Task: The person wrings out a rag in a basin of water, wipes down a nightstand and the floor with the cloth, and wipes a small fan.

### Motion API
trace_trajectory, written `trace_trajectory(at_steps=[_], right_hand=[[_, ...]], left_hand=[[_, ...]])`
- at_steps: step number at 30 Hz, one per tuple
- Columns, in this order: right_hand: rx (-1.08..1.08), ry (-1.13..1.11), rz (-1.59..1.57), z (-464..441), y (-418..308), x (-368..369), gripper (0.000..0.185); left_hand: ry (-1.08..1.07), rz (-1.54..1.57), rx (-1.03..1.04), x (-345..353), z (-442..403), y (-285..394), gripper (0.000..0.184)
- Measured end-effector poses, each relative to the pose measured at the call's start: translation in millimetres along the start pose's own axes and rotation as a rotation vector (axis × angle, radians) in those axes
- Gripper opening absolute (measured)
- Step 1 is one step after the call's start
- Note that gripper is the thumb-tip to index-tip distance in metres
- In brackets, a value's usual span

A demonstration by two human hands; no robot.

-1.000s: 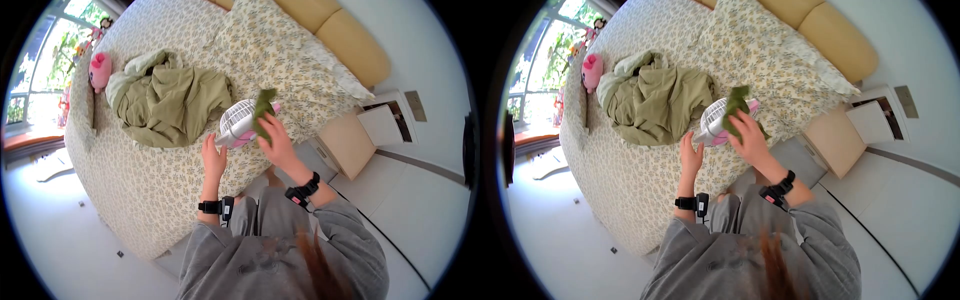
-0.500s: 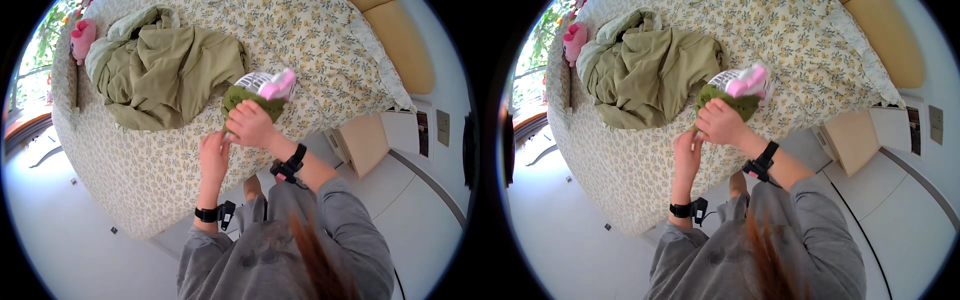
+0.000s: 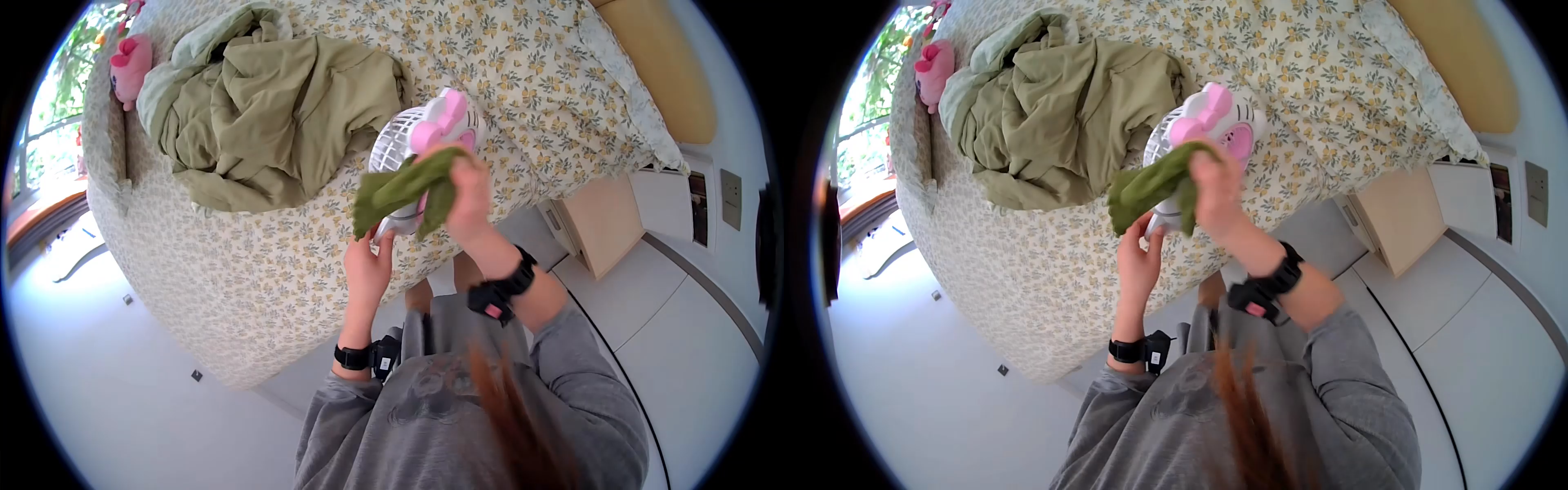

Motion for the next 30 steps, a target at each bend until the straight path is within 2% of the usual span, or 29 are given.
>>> trace_trajectory(at_steps=[2,3,4,5,8,11,13,14,16,17,18,19,21,22,23,25,26,30], right_hand=[[0.235,0.486,-0.286,26.4,0.2,-34.5,0.047],[0.253,0.559,-0.404,30.6,-11.6,-46.2,0.048],[0.271,0.63,-0.522,31.9,-21.8,-58.5,0.05],[0.27,0.637,-0.522,32.7,-25.8,-71.1,0.05],[0.17,0.742,-0.349,34.8,-33.7,-108.0,0.047],[0.147,0.77,-0.322,24.6,-20.8,-119.6,0.044],[0.114,0.711,-0.246,17.1,-4.4,-117.1,0.042],[0.065,0.613,-0.189,9.9,1.0,-108.7,0.041],[0.027,0.433,0.14,-1.5,1.7,-82.5,0.04],[-0.006,0.411,0.145,-5.7,10.0,-63.3,0.04],[0.028,0.241,0.196,-6.2,11.3,-40.6,0.037],[-0.242,0.066,0.38,-12.4,12.3,-16.7,0.035],[-0.545,-0.17,0.584,1.2,11.9,32.1,0.034],[-0.573,-0.305,0.598,10.3,8.7,52.1,0.037],[-0.631,-0.44,0.705,15.6,4.6,62.8,0.042],[-0.669,-0.511,0.868,4.1,7.9,62.6,0.045],[-0.667,-0.518,0.868,-5.0,6.2,59.8,0.045],[-0.711,-0.494,0.935,-48.4,9.6,39.3,0.039]], left_hand=[[0.011,0.012,0.012,-8.2,-5.1,1.7,0.026],[0.028,0.034,0.02,-12.4,-7.1,4.7,0.026],[-0.055,0.035,-0.091,-13.1,-9.9,5.0,0.033],[-0.061,0.031,-0.09,-12.6,-11.9,4.0,0.033],[0.12,-0.034,0.033,-22.7,-20.4,6.8,0.048],[0.062,0.12,0.084,-22.1,-38.7,26.1,0.049],[0.082,0.158,0.087,-18.0,-50.3,24.0,0.046],[0.085,0.219,0.041,-15.8,-57.6,11.9,0.044],[0.095,0.281,-0.007,-14.1,-62.8,6.8,0.041],[0.117,0.156,0.019,-13.8,-56.3,19.0,0.039],[0.138,0.032,0.045,-11.3,-51.2,27.6,0.037],[0.14,0.031,0.04,-8.1,-49.0,28.7,0.037],[0.15,0.052,0.086,-2.6,-46.3,33.5,0.038],[0.175,0.149,0.189,-4.5,-41.1,40.5,0.04],[0.177,0.15,0.187,-2.2,-41.4,37.8,0.04],[0.121,0.25,0.114,4.5,-41.5,21.3,0.043],[0.072,0.137,0.088,6.3,-42.6,14.6,0.045],[0.168,0.25,0.108,12.7,-41.1,28.1,0.048]])
Point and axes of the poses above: each hand's wrist, its own z-axis away from the middle knuckle, its own x-axis out of the palm, y = z × x, the point moved 6 cm from there along -z, towards the middle knuckle, and after that the axes turned 14 degrees about -x, right-handed, at the moved point
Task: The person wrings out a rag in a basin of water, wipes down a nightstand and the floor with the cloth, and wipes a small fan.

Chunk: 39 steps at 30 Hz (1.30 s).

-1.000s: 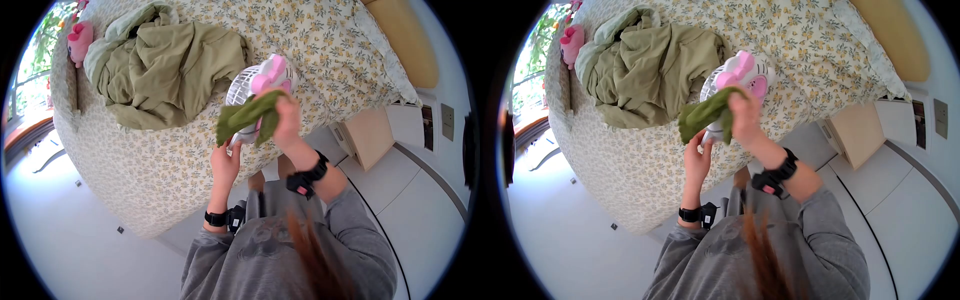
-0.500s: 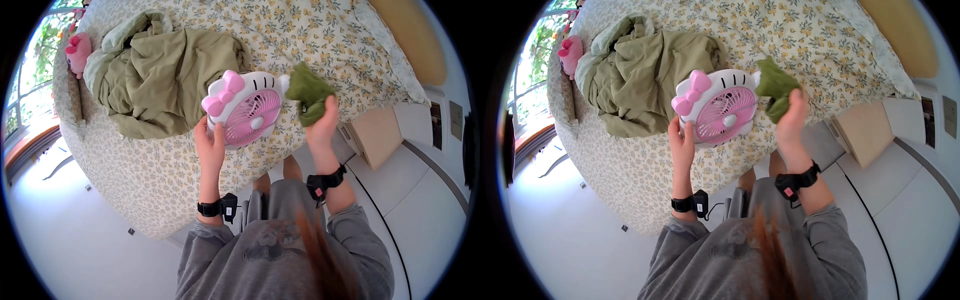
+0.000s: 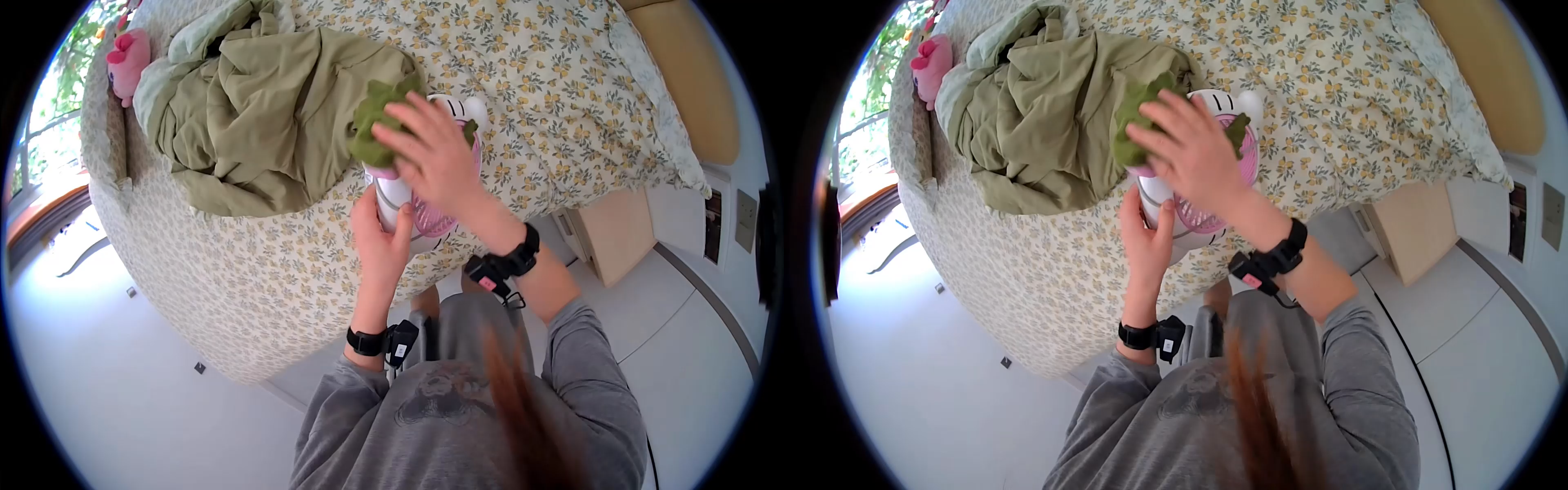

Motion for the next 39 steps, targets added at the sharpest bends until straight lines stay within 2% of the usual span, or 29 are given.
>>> trace_trajectory(at_steps=[2,4,5,7,8,10,11,13,14,15,18,19,21,24,31,39], right_hand=[[0.003,0.035,0.013,-6.4,19.1,-4.0,0.037],[0.412,0.099,-0.395,1.0,50.3,2.2,0.03],[0.41,0.101,-0.396,2.0,60.5,3.0,0.03],[0.628,-0.021,-0.515,14.8,85.5,19.8,0.028],[0.627,-0.018,-0.518,16.7,87.9,25.1,0.028],[0.497,0.015,-0.474,13.1,84.1,31.9,0.03],[0.435,0.032,-0.409,9.3,72.1,33.0,0.029],[0.196,-0.014,-0.209,4.3,30.2,38.1,0.029],[0.147,0.02,-0.074,3.7,3.6,40.6,0.031],[0.1,0.055,0.063,4.2,-22.4,43.2,0.033],[0.04,0.008,0.011,11.6,-54.5,58.5,0.04],[0.037,0.008,0.014,11.9,-50.8,60.8,0.04],[-0.035,-0.067,0.022,9.7,-40.1,71.5,0.039],[0.04,-0.115,0.075,2.7,2.7,72.8,0.031],[0.16,-0.126,0.105,24.7,53.8,62.4,0.026],[-0.001,-0.199,0.153,73.8,46.1,38.6,0.033]], left_hand=[[-0.026,0.023,-0.03,4.3,-0.6,-1.1,0.047],[-0.059,0.052,-0.07,5.2,2.1,-2.2,0.047],[-0.057,0.051,-0.067,2.8,5.3,-2.7,0.047],[-0.107,0.018,-0.15,-0.6,11.0,-11.7,0.045],[-0.104,0.014,-0.149,-1.8,11.7,-15.8,0.045],[-0.055,0.212,-0.208,-8.7,12.0,-28.6,0.041],[-0.049,0.213,-0.203,-14.5,9.0,-30.5,0.041],[-0.034,0.076,-0.289,-27.4,-0.7,-40.3,0.04],[-0.01,0.122,-0.192,-27.8,-3.1,-44.1,0.043],[-0.009,0.128,-0.187,-27.7,-2.8,-45.4,0.043],[0.032,0.157,-0.376,-26.5,8.8,-58.8,0.042],[0.031,0.16,-0.374,-25.0,9.5,-62.4,0.042],[0.167,0.08,-0.31,-29.6,10.1,-69.3,0.041],[0.214,0.044,-0.204,-30.9,5.5,-46.7,0.04],[0.195,0.145,-0.333,-32.1,-6.1,-69.8,0.043],[0.234,0.078,-0.308,-43.1,-29.8,-91.9,0.046]])
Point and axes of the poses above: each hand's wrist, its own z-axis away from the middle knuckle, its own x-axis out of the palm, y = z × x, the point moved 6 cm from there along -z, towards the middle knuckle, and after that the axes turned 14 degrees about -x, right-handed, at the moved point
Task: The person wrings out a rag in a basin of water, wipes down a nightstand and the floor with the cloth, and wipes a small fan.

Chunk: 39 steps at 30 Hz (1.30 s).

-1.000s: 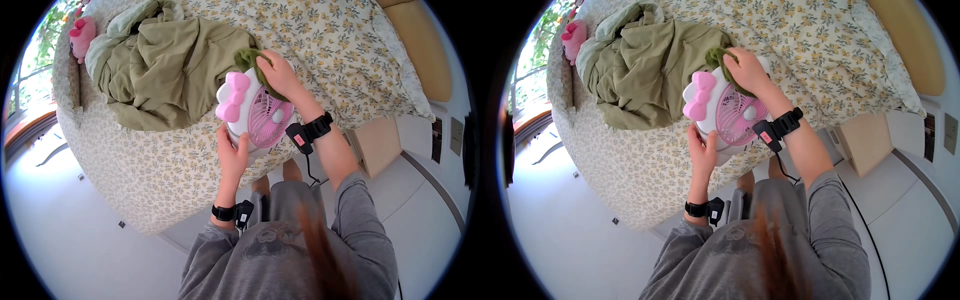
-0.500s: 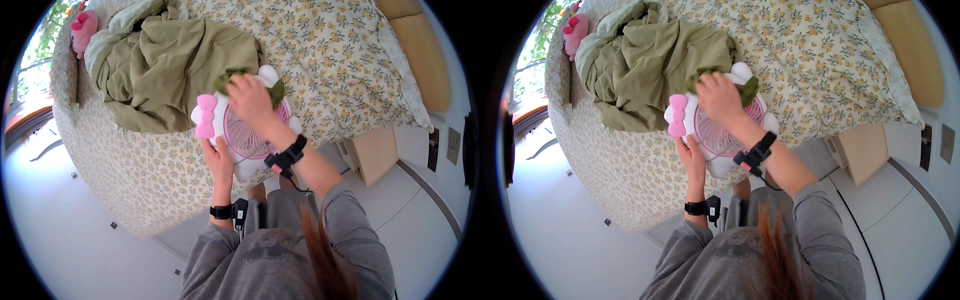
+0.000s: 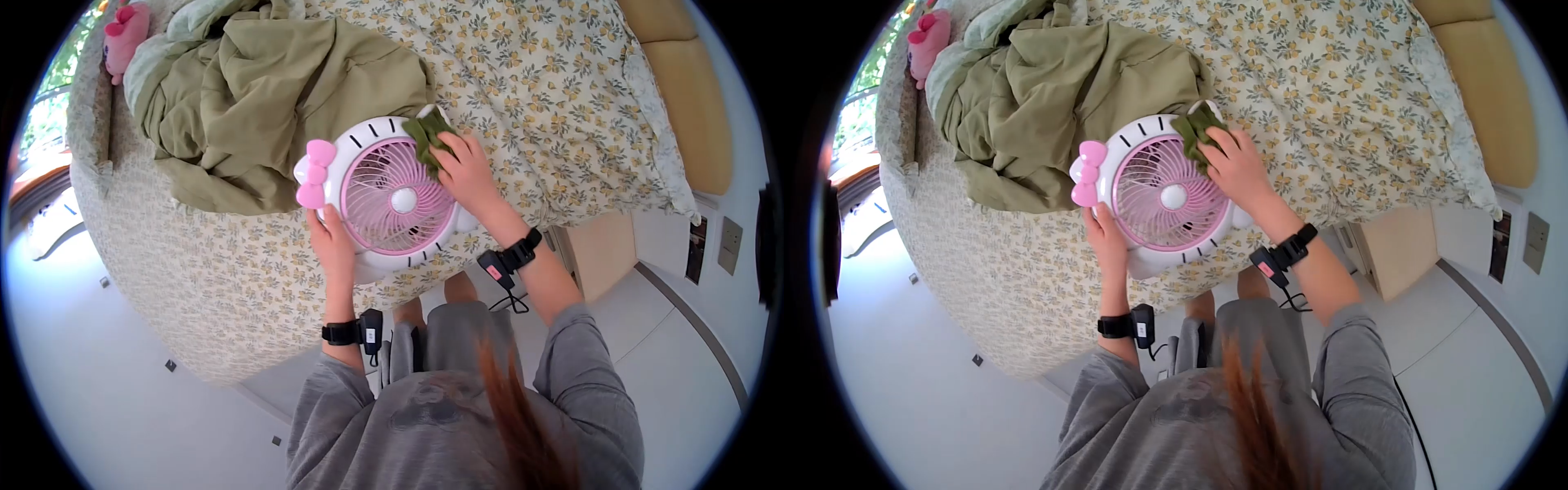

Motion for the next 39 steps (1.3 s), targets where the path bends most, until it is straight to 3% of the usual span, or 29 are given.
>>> trace_trajectory(at_steps=[4,6,7,9,12,14,17,20,23,28,30,31,32,34,35,37,38,39], right_hand=[[0.113,-0.087,-0.184,33.3,-0.2,-16.9,0.03],[0.439,-0.191,-0.507,56.3,16.7,-18.6,0.025],[0.435,-0.191,-0.504,62.7,23.0,-23.3,0.025],[0.546,0.064,-0.462,74.9,44.2,-40.4,0.026],[0.49,0.106,-0.554,28.2,39.6,-56.2,0.027],[0.199,-0.002,-0.324,-0.5,24.6,-33.6,0.032],[0.19,-0.106,-0.176,-22.1,24.1,11.5,0.038],[0.318,-0.073,-0.406,-33.5,51.5,36.5,0.039],[0.58,-0.184,-0.638,-39.9,69.3,39.1,0.042],[0.797,-0.181,-0.778,-16.1,103.7,70.0,0.043],[1.001,-0.233,-0.76,9.6,97.6,71.7,0.043],[0.828,-0.249,-0.721,23.7,97.2,79.7,0.044],[0.828,-0.25,-0.719,28.6,89.4,72.4,0.044],[1.037,-0.081,-0.744,47.6,74.6,49.6,0.042],[1.037,-0.082,-0.743,49.1,68.4,38.4,0.042],[1.038,0.378,-0.874,48.1,66.9,5.1,0.035],[1.045,0.381,-0.878,44.4,66.5,2.8,0.035],[0.742,0.304,-0.76,24.9,62.5,-6.4,0.032]], left_hand=[[-0.017,-0.039,-0.082,-2.0,-8.6,1.7,0.05],[-0.009,-0.056,-0.073,-3.0,-14.0,-7.4,0.051],[0.004,-0.057,-0.093,-2.9,-17.2,-12.9,0.051],[0.017,-0.055,-0.115,-1.2,-22.1,-22.2,0.051],[0.013,-0.022,-0.084,-3.7,-15.7,-9.1,0.051],[-0.008,-0.027,-0.087,-3.5,-16.6,-5.5,0.05],[-0.003,-0.083,-0.064,-2.9,-21.4,-15.2,0.048],[-0.01,-0.081,-0.062,-2.9,-21.3,-12.7,0.045],[-0.024,-0.075,-0.018,-2.6,-18.0,-10.1,0.044],[-0.033,-0.034,0.003,-2.7,-13.5,-19.2,0.043],[-0.05,0.0,-0.013,-4.1,-12.4,-24.2,0.043],[-0.043,-0.032,-0.014,-4.6,-12.0,-26.4,0.043],[-0.037,-0.067,-0.019,-5.4,-10.7,-28.3,0.044],[-0.02,-0.076,0.012,-5.6,-6.0,-24.0,0.044],[-0.001,-0.087,0.043,-5.6,-4.4,-20.6,0.045],[-0.017,-0.07,0.051,-4.0,-3.2,-21.7,0.046],[-0.033,-0.058,0.064,-4.9,-2.9,-21.1,0.047],[-0.035,-0.066,0.065,-5.4,-1.7,-20.1,0.047]])
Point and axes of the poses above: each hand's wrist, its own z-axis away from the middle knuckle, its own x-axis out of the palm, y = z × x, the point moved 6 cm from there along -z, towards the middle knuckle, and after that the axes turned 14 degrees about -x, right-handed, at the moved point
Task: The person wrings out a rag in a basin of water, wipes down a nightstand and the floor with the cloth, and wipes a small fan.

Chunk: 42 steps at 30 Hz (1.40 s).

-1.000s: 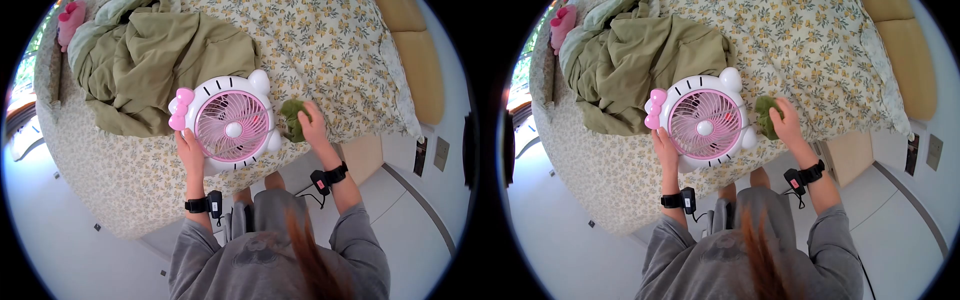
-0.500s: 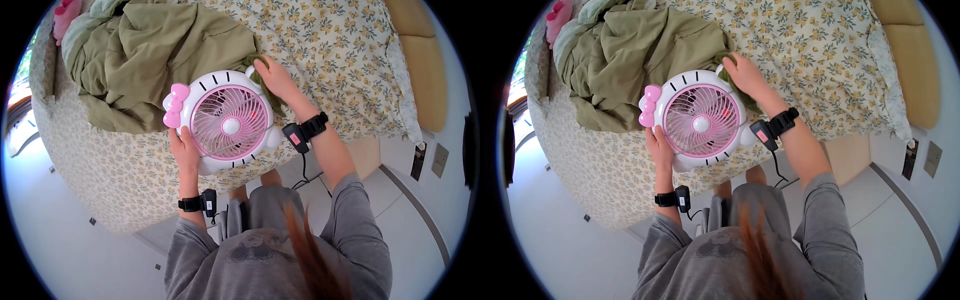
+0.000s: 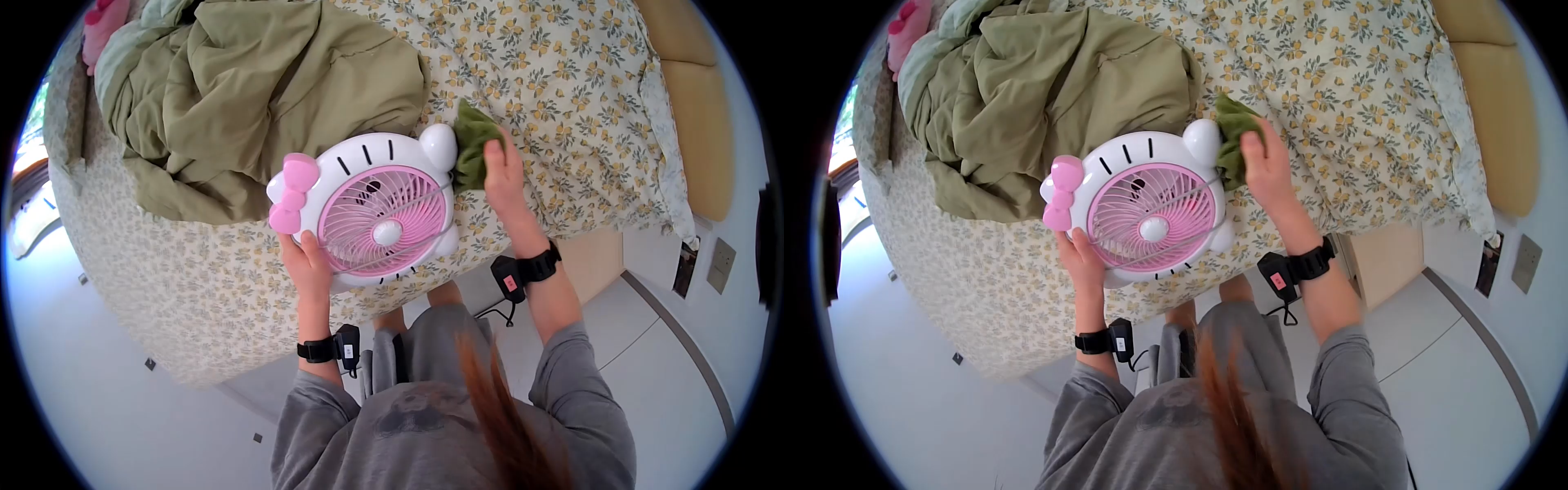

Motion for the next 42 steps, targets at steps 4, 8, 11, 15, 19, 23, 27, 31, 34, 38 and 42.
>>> trace_trajectory(at_steps=[4,8,11,15,19,23,27,31,34,38,42], right_hand=[[-0.747,-0.36,0.716,-17.2,-45.7,50.2,0.024],[-0.533,-0.49,0.797,-36.2,-29.6,62.0,0.019],[-0.306,-0.581,0.785,-46.7,-13.3,57.4,0.031],[0.14,-0.761,0.734,-62.6,16.9,37.9,0.041],[0.302,-0.631,0.285,-43.8,64.8,11.4,0.049],[0.449,-0.181,-0.203,-12.6,70.0,-24.2,0.045],[0.601,0.024,-0.572,22.9,43.2,-35.1,0.042],[-0.055,-0.47,0.305,36.7,1.7,31.0,0.044],[-0.198,-0.405,0.31,56.7,-12.3,35.4,0.044],[-0.463,-0.571,0.615,93.3,-41.7,22.9,0.048],[-0.433,-0.577,0.675,95.5,-48.7,20.4,0.045]], left_hand=[[0.015,-0.033,0.104,1.1,5.5,11.9,0.049],[0.033,0.0,0.117,4.8,8.4,10.3,0.047],[0.04,0.029,0.213,5.9,12.1,21.1,0.044],[0.006,0.002,0.312,10.2,16.0,36.5,0.044],[-0.03,0.02,0.333,10.9,17.6,32.7,0.046],[0.059,0.076,-0.012,3.3,1.0,19.9,0.044],[0.0,0.126,-0.1,4.6,-17.2,3.7,0.044],[0.012,0.129,-0.152,4.8,-28.7,0.0,0.044],[-0.031,0.142,-0.183,4.5,-38.7,-6.2,0.043],[-0.031,0.132,-0.197,7.1,-46.7,1.7,0.042],[-0.044,0.082,-0.189,7.8,-45.6,8.1,0.043]])
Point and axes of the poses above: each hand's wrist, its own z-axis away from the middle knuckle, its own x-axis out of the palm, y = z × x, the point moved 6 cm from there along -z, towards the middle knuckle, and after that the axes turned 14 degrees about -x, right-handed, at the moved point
